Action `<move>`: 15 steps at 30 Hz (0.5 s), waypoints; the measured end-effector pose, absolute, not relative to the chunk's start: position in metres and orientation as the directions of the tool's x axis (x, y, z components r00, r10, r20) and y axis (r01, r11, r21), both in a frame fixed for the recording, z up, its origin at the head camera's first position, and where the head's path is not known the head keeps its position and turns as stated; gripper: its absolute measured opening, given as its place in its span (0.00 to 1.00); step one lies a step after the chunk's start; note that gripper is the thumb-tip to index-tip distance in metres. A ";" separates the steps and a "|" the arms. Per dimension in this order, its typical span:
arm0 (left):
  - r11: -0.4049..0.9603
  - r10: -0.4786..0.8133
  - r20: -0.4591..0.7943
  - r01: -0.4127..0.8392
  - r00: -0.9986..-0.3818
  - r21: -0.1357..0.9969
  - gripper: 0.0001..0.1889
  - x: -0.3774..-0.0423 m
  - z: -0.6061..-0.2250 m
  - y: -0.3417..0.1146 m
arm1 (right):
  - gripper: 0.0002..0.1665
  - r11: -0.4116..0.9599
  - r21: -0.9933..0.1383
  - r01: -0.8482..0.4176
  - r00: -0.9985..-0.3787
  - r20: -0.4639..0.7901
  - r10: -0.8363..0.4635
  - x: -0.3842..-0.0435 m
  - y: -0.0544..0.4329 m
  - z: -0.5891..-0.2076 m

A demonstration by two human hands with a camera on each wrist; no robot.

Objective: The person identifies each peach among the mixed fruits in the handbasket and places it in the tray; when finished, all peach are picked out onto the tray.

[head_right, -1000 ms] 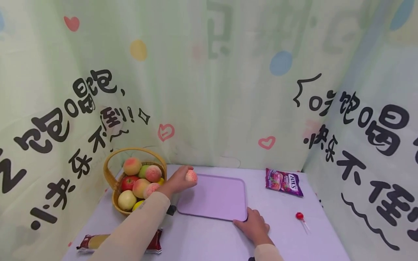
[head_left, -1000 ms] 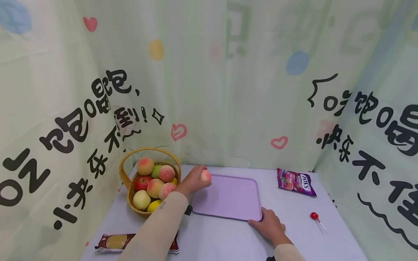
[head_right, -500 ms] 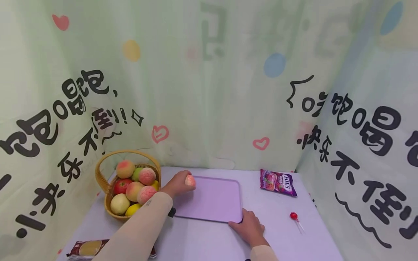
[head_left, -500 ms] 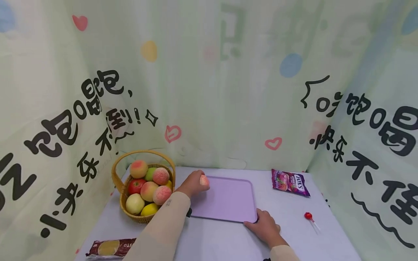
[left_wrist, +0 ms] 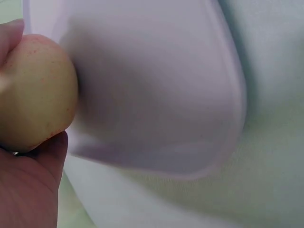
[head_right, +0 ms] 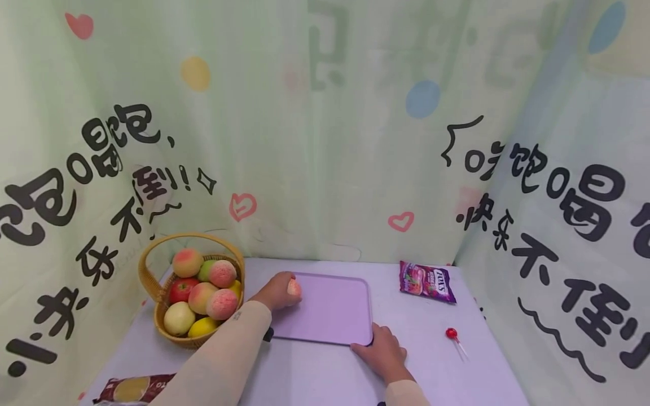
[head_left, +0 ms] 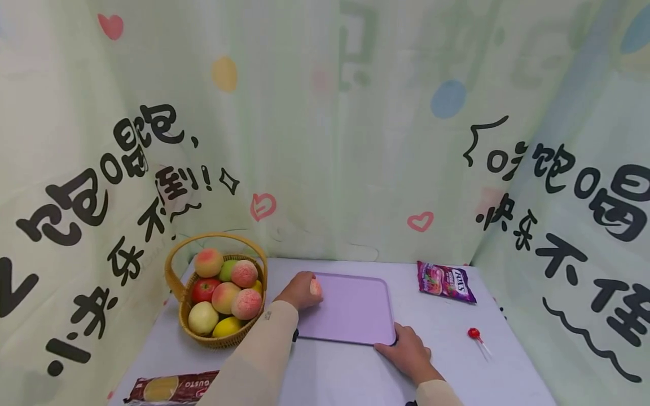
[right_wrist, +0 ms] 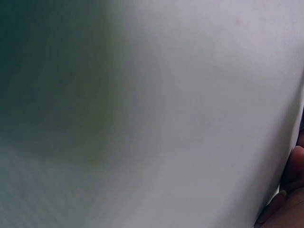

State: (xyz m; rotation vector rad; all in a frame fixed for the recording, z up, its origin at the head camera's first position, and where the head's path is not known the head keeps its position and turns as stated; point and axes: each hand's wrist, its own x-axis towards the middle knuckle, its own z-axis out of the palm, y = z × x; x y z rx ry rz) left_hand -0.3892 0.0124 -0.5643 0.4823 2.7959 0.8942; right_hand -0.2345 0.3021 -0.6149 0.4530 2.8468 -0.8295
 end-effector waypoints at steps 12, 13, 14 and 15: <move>0.763 0.268 -0.010 0.206 -0.963 0.612 0.32 -0.395 -0.574 0.012 | 0.63 0.815 -0.478 0.327 -0.943 -0.226 0.246 -0.234 0.301 -0.617; 0.764 0.266 -0.010 0.205 -0.964 0.612 0.32 -0.396 -0.574 0.012 | 0.63 0.816 -0.476 0.328 -0.942 -0.225 0.248 -0.234 0.301 -0.616; 0.764 0.268 -0.011 0.205 -0.963 0.612 0.32 -0.396 -0.573 0.012 | 0.63 0.816 -0.476 0.328 -0.942 -0.223 0.249 -0.234 0.302 -0.616; 0.766 0.268 -0.011 0.206 -0.963 0.609 0.33 -0.397 -0.572 0.012 | 0.63 0.816 -0.475 0.330 -0.942 -0.222 0.252 -0.233 0.302 -0.615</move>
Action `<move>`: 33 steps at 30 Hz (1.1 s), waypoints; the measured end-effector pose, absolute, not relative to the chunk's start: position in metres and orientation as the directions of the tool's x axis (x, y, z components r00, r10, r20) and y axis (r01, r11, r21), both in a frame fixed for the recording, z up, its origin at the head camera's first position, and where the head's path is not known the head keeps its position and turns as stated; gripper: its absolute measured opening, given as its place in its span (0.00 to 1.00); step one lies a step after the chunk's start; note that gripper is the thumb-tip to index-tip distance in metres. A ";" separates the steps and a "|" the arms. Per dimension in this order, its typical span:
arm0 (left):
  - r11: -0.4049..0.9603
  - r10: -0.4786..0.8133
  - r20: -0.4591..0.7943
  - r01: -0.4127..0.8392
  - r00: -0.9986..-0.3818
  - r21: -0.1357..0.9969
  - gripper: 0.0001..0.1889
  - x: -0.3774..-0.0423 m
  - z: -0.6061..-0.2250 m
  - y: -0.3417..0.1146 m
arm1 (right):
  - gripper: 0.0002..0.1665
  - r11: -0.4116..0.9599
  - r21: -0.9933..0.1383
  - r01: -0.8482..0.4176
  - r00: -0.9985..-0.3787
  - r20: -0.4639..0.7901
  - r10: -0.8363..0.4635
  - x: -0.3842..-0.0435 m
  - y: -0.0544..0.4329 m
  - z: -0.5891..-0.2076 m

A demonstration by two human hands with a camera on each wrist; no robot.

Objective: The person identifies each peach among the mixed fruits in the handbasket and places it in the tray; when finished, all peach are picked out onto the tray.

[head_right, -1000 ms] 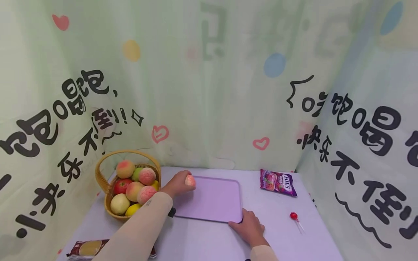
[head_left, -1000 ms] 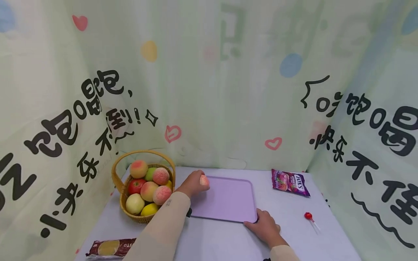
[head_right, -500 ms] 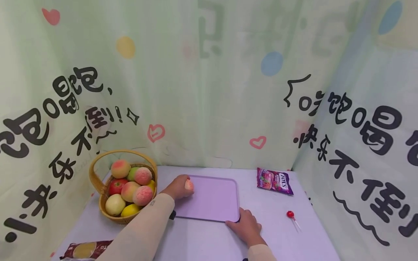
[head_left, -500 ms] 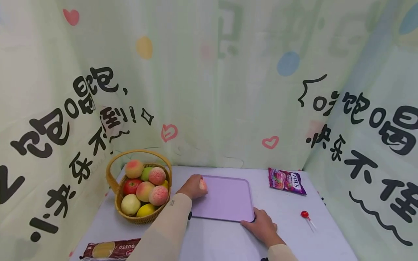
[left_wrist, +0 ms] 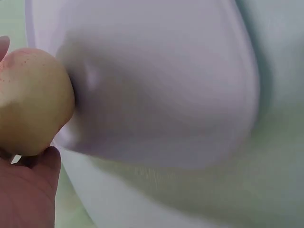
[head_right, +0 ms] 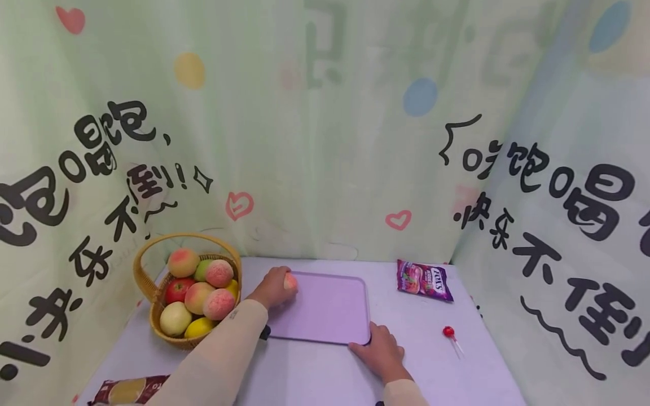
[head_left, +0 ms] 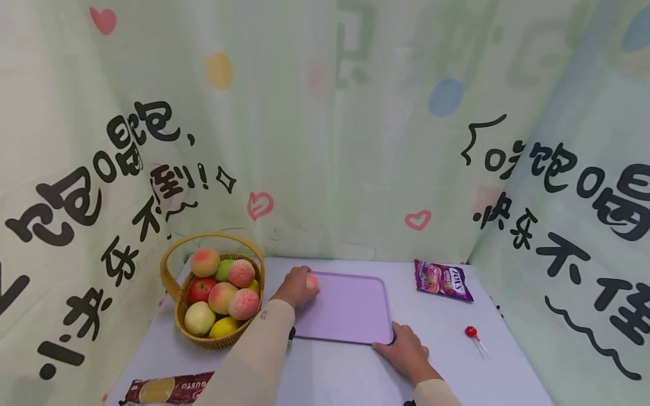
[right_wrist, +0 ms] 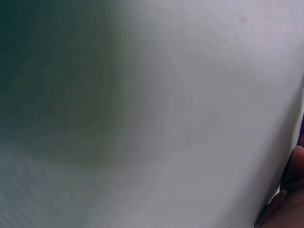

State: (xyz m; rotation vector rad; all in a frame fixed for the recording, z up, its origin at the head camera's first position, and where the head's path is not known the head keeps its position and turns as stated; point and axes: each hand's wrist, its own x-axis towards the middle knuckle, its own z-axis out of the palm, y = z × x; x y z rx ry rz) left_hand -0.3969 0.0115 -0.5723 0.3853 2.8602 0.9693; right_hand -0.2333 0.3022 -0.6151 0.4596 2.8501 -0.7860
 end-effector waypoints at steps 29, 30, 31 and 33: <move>0.745 0.405 0.039 0.354 -0.913 0.566 0.33 -0.374 -0.526 -0.004 | 0.53 0.815 -0.559 0.155 -0.987 -0.116 0.109 -0.240 0.312 -0.614; 0.740 0.409 0.046 0.361 -0.911 0.567 0.33 -0.372 -0.522 -0.004 | 0.52 0.812 -0.562 0.157 -0.987 -0.121 0.107 -0.241 0.312 -0.614; 0.739 0.414 0.053 0.369 -0.909 0.564 0.33 -0.371 -0.519 -0.005 | 0.52 0.811 -0.564 0.157 -0.987 -0.125 0.104 -0.241 0.313 -0.614; 0.733 0.417 0.063 0.377 -0.907 0.567 0.34 -0.368 -0.510 -0.008 | 0.52 0.811 -0.564 0.155 -0.987 -0.130 0.098 -0.243 0.313 -0.614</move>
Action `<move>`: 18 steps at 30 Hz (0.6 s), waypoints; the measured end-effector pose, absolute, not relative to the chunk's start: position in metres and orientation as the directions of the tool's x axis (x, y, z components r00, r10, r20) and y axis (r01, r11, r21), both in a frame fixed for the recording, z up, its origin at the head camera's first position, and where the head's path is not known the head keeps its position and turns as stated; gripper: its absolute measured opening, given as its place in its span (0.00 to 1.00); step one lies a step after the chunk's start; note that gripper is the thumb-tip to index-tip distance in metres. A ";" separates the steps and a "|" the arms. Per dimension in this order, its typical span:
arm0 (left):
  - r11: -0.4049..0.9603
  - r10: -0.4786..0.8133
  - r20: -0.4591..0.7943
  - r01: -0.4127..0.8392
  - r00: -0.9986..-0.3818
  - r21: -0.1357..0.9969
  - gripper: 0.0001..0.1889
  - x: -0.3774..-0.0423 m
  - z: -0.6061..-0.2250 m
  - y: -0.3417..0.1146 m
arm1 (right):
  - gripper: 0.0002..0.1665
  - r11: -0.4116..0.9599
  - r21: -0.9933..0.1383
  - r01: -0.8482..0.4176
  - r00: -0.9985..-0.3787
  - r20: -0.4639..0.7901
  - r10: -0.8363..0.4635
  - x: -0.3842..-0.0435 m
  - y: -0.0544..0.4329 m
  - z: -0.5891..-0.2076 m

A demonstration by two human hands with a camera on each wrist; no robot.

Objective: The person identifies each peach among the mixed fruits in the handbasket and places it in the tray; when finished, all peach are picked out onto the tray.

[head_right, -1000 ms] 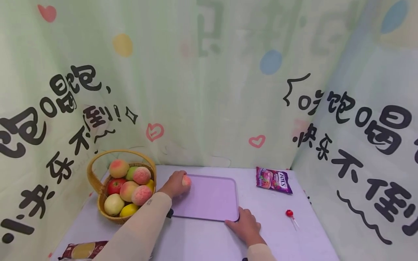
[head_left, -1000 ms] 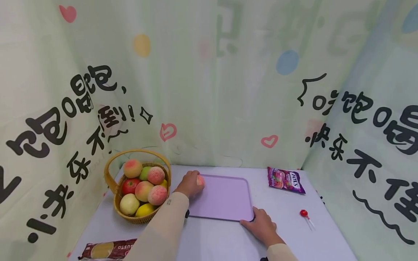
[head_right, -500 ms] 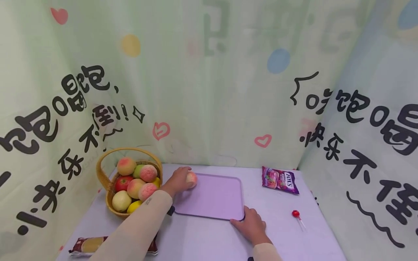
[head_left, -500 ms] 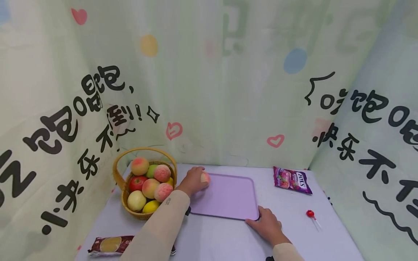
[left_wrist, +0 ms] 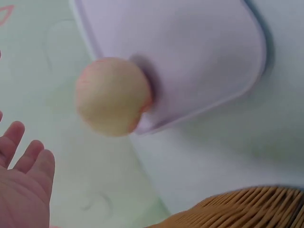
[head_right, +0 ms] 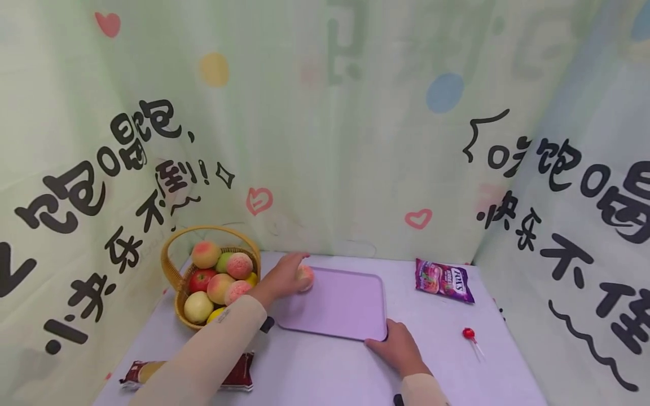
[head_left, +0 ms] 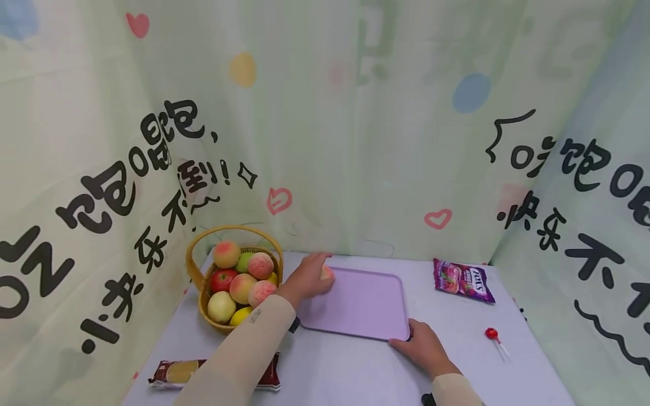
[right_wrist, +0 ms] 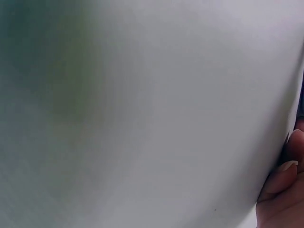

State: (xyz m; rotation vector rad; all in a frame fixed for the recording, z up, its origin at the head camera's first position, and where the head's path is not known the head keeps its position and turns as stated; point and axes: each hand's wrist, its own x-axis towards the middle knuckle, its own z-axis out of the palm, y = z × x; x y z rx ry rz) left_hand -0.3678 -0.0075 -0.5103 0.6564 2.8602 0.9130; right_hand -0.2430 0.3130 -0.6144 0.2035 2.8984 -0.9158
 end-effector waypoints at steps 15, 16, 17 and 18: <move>0.670 0.480 0.142 0.466 -0.866 0.578 0.37 -0.339 -0.467 -0.039 | 0.52 0.807 -0.569 0.157 -0.987 -0.117 0.109 -0.245 0.314 -0.616; 0.669 0.482 0.145 0.470 -0.864 0.575 0.38 -0.338 -0.465 -0.041 | 0.52 0.806 -0.572 0.152 -0.988 -0.113 0.106 -0.245 0.314 -0.616; 0.667 0.484 0.148 0.473 -0.863 0.576 0.38 -0.336 -0.463 -0.042 | 0.53 0.805 -0.574 0.147 -0.989 -0.110 0.103 -0.244 0.313 -0.617; 0.664 0.487 0.152 0.478 -0.860 0.575 0.39 -0.334 -0.461 -0.044 | 0.53 0.805 -0.576 0.143 -0.989 -0.107 0.100 -0.244 0.313 -0.617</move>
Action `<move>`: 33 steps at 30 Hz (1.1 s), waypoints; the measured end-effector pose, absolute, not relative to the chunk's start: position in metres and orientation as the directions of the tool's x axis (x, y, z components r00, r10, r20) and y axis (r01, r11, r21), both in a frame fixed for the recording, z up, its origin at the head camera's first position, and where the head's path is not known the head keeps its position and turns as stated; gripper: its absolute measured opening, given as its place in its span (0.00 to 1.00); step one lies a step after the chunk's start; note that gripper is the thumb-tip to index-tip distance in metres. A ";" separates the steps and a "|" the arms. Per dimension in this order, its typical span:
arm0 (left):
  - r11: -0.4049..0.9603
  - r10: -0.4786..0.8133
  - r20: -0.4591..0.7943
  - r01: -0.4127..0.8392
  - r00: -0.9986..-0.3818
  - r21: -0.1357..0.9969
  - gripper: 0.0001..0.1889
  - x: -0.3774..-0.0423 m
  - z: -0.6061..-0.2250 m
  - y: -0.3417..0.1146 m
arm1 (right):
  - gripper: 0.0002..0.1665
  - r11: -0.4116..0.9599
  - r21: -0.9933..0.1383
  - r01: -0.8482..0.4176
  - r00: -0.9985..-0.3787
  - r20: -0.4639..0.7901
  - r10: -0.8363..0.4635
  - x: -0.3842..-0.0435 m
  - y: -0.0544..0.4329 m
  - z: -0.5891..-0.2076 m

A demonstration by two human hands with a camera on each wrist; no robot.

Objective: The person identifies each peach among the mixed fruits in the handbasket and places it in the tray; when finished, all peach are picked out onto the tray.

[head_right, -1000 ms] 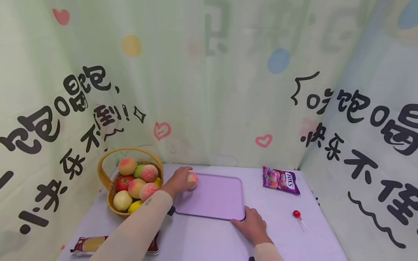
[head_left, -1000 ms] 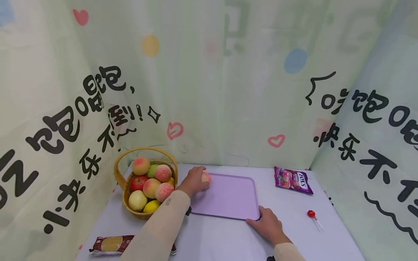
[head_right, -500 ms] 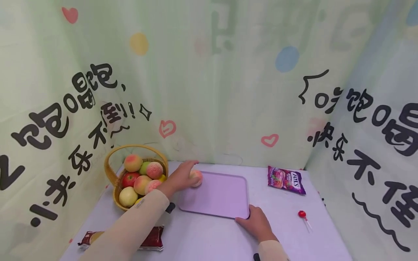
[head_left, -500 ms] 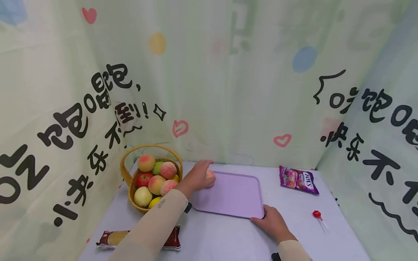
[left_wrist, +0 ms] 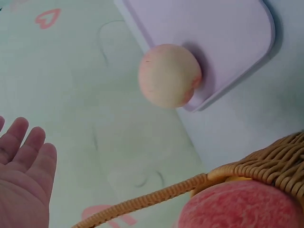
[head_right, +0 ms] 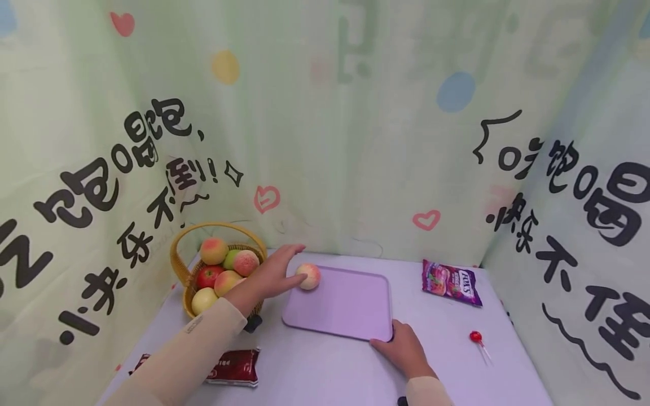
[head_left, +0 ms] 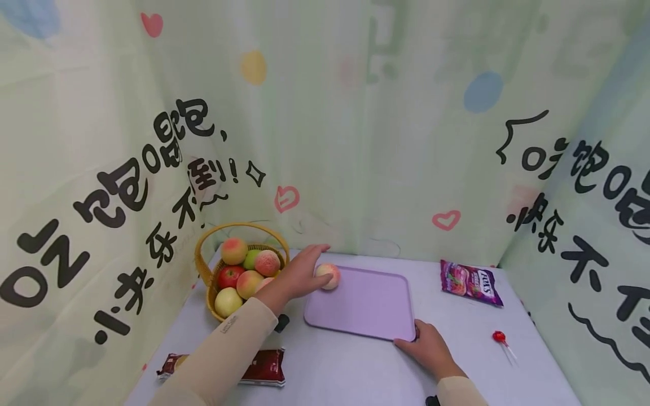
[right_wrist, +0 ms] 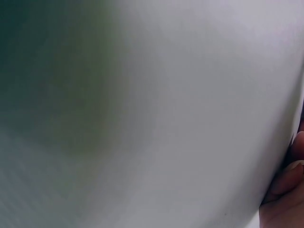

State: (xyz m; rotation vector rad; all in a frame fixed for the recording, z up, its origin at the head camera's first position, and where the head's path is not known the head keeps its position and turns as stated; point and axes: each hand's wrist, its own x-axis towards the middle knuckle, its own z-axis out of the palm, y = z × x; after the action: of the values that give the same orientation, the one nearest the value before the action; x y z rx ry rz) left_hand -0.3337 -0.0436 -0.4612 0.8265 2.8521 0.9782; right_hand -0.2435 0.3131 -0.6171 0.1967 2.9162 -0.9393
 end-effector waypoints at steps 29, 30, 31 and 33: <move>0.594 0.419 0.324 0.526 -0.848 0.608 0.40 -0.296 -0.427 -0.097 | 0.58 0.805 -0.572 0.160 -0.986 -0.135 0.100 -0.243 0.311 -0.615; 0.598 0.413 0.328 0.525 -0.850 0.606 0.40 -0.297 -0.427 -0.100 | 0.58 0.805 -0.571 0.159 -0.986 -0.135 0.099 -0.243 0.311 -0.615; 0.597 0.406 0.330 0.521 -0.852 0.611 0.40 -0.297 -0.427 -0.103 | 0.58 0.806 -0.570 0.159 -0.986 -0.136 0.098 -0.243 0.310 -0.614; 0.589 0.389 0.335 0.511 -0.858 0.626 0.39 -0.298 -0.428 -0.109 | 0.59 0.809 -0.566 0.159 -0.986 -0.138 0.097 -0.243 0.310 -0.613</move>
State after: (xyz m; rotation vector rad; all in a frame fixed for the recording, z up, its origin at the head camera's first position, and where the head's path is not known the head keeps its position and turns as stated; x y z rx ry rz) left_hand -0.2977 -0.1090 -0.4282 0.8402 2.9429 1.2457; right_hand -0.2432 0.3101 -0.6131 0.2049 2.8901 -0.9184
